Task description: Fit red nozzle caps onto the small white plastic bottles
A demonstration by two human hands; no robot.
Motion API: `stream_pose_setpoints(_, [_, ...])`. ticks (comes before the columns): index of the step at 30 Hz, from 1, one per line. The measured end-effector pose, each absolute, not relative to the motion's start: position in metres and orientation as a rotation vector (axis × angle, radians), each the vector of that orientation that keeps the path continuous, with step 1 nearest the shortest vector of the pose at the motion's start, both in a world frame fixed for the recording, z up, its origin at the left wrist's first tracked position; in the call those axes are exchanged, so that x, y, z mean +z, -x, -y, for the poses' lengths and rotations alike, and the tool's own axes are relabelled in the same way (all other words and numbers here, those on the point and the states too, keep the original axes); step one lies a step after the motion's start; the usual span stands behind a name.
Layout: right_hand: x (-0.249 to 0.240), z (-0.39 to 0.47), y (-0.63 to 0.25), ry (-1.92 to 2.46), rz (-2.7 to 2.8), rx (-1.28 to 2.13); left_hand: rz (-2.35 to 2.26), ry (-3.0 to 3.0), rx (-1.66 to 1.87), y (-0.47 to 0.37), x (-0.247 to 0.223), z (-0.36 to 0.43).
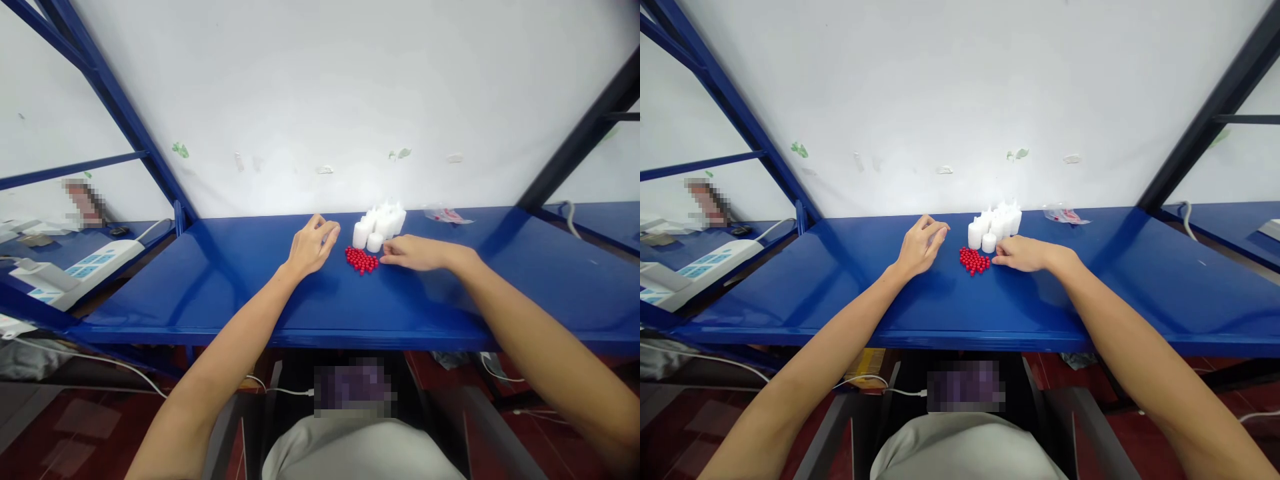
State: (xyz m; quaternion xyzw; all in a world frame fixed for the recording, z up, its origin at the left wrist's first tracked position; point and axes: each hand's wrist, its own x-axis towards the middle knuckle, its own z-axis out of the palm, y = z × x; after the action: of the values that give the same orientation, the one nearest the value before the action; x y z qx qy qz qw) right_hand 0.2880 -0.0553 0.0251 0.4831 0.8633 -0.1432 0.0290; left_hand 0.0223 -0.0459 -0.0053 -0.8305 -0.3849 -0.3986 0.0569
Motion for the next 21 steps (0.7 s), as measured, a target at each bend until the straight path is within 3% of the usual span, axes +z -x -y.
stream_pose_setpoints(8, [0.015,0.052,-0.286,-1.418,-2.791,-0.594,1.198,2.556,-1.013,-0.024,-0.005,0.045])
stream_pose_setpoints(14, [0.024,0.065,-0.266,-1.825,-2.962,0.060,1.222,2.645,-0.901,-0.034,-0.004,0.052])
stream_pose_setpoints(21, [0.019,0.075,-0.243,-1.378,-3.408,-0.291,1.146,2.749,-0.942,-0.045,-0.005,0.057])
